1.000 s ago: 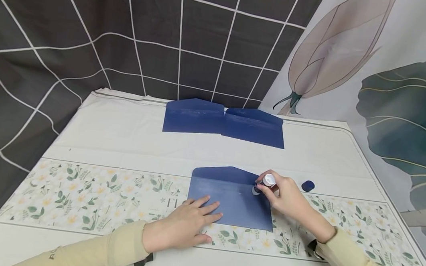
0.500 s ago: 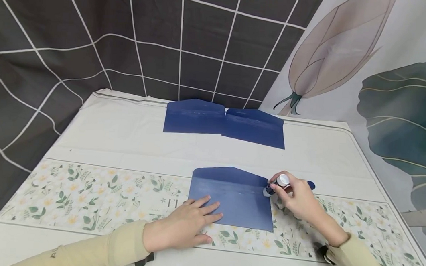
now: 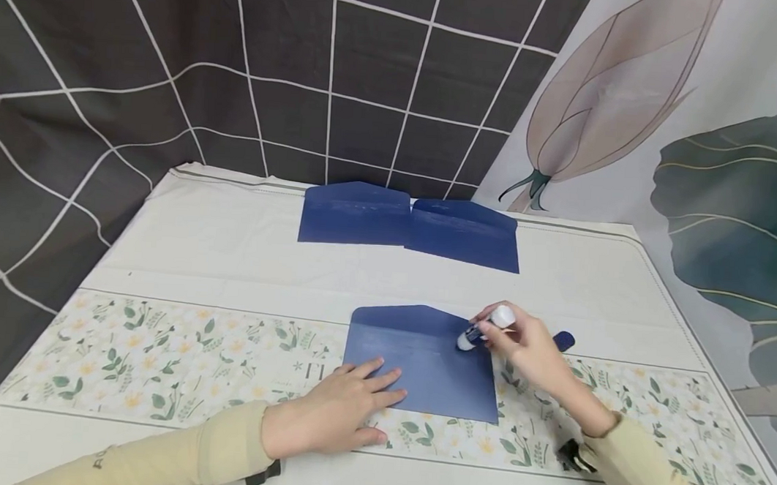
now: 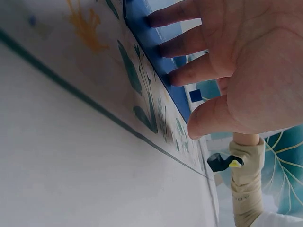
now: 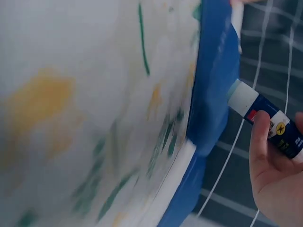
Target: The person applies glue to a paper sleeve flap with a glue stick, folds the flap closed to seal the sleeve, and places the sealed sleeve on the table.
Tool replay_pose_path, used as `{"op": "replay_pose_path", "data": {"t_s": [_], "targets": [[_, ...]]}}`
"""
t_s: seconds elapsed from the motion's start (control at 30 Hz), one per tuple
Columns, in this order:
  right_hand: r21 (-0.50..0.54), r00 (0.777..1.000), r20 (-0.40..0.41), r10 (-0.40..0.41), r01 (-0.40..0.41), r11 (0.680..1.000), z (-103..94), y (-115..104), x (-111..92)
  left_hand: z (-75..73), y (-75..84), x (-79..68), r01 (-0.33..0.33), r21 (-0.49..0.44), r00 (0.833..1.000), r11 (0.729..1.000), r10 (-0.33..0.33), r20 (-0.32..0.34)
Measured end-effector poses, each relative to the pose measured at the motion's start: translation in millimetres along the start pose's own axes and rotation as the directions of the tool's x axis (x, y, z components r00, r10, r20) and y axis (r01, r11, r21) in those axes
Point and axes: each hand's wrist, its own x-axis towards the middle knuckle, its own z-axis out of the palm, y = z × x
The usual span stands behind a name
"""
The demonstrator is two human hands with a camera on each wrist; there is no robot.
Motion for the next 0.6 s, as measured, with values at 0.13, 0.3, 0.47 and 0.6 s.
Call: {"op": "replay_pose_path", "data": {"t_s": [0.13,0.3,0.47,0.6], "targets": [[-0.111,0.994,0.072,-0.087,0.094,0.989,21.0,-9,6,0.5,-0.8,-0.5,-0.003,0.004,1.000,1.000,0.003,-0.008],[-0.147,0.981,0.119,-0.151,0.168,0.975,33.6,-16,10,1.3,-0.8,0.3,-0.002,0.006,1.000,1.000,0.002,-0.003],[-0.172,0.969,0.155,-0.192,0.218,0.961,39.3,-18,12,1.6,-0.7,0.0,0.002,0.017,1.000,1.000,-0.002,-0.006],[-0.219,0.958,0.159,-0.238,0.270,0.938,39.6,-16,10,1.8,-1.2,0.2,-0.003,0.021,1.000,1.000,0.003,-0.014]]}}
